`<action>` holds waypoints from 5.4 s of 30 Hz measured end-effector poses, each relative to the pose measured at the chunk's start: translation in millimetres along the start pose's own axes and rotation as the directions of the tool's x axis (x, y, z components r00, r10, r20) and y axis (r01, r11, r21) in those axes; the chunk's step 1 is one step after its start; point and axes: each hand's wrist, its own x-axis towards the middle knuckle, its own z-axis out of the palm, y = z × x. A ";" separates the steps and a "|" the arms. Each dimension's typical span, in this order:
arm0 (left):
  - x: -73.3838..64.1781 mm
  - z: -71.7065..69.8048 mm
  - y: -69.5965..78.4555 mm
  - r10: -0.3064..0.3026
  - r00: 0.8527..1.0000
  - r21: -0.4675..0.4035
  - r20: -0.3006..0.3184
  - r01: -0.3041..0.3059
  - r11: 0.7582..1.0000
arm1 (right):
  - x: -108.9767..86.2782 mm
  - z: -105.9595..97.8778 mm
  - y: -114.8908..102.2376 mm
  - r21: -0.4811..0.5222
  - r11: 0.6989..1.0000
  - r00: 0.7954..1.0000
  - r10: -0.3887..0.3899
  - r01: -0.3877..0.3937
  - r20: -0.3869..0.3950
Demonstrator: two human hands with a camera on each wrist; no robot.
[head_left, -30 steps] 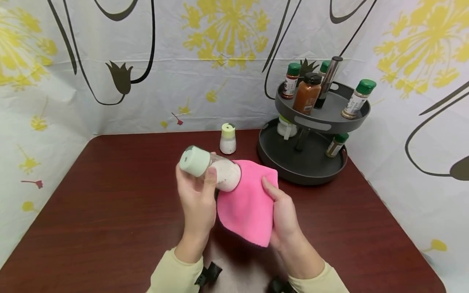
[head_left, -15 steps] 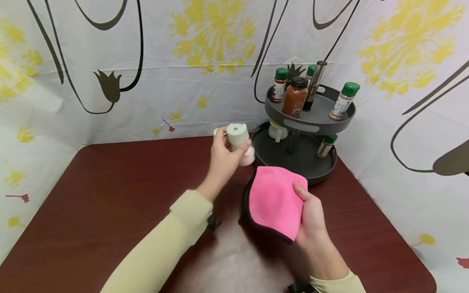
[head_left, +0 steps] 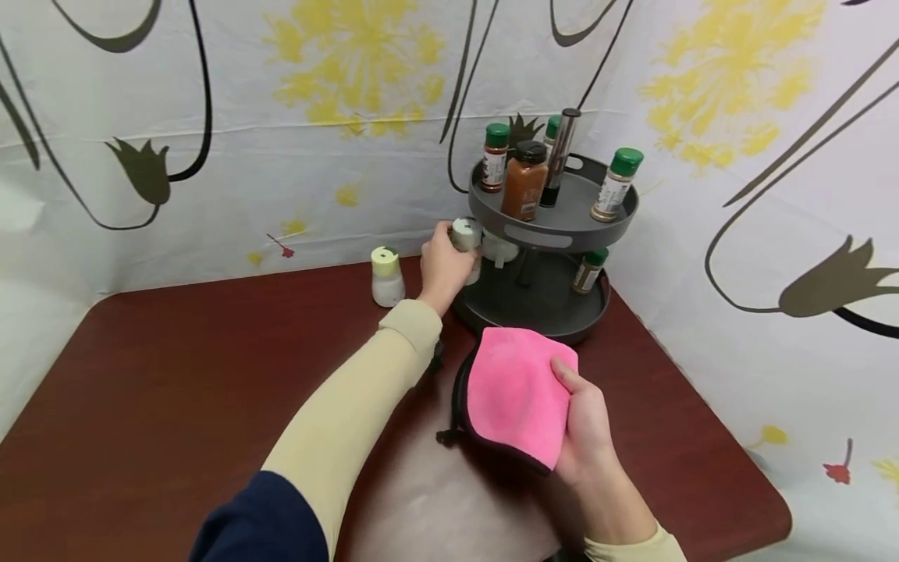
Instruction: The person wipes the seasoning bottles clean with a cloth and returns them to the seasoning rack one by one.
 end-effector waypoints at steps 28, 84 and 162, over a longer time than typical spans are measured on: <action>36.8 9.8 -7.9 0.023 0.984 0.074 0.179 -0.037 0.997 | 7.5 10.3 15.4 -0.024 1.000 1.000 -0.017 0.016 -0.020; -82.5 -190.9 -19.8 -0.073 0.995 -0.300 0.067 0.089 0.950 | 30.8 113.1 -0.2 -0.256 0.908 0.939 -0.289 0.330 0.188; -203.1 -183.8 -27.6 0.062 0.988 0.097 -0.140 -0.049 0.994 | 18.2 124.1 37.6 -0.373 -0.224 0.254 -0.426 0.900 0.868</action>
